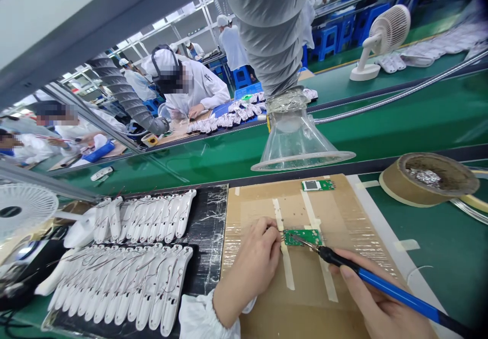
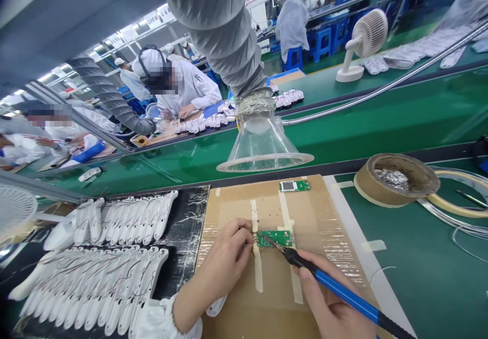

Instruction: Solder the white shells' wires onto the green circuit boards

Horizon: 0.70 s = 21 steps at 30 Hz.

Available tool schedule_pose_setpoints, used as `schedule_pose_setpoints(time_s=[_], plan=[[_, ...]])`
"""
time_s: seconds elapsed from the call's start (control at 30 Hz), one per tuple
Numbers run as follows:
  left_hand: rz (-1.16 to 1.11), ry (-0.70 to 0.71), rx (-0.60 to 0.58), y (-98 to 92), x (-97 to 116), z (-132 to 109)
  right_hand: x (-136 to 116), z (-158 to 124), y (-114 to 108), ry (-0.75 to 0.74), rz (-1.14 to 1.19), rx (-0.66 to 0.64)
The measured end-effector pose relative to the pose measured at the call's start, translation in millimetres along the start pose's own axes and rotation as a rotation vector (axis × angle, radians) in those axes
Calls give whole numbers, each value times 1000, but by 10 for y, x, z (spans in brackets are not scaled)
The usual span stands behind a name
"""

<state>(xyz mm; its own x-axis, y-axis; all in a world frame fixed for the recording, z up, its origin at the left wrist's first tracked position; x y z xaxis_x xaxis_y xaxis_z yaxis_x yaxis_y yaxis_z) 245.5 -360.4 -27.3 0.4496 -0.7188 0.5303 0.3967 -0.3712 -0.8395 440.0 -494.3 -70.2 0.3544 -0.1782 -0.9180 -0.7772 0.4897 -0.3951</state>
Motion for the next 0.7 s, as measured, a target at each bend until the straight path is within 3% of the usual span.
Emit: schedule_pose_setpoints(time_s=[0.23, 0.43, 0.57, 0.7], plan=[[-23, -64, 20, -62, 48, -89, -8, -7, -24, 56, 52, 49], [-91, -264, 106, -215, 4, -508, 18, -30, -39, 102, 65, 45], [-194, -301, 160, -94, 9, -693, 54, -112, 27, 75, -7, 26], [-280, -345, 216, 122, 64, -706, -23, -297, 139, -6, -87, 9]])
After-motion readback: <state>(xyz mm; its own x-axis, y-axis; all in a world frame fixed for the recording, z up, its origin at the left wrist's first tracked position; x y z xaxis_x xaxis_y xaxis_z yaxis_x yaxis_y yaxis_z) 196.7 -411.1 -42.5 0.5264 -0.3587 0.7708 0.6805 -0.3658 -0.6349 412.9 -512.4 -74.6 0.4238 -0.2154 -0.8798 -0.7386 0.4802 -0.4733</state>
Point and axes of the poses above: each hand's wrist, its own z-axis towards the middle knuckle, its own y-axis out of the palm, x = y × z, the point moved 5 cm from there along z, towards the middle knuckle, and after that the axes turned 14 degrees about y, right-handed, at the moved point
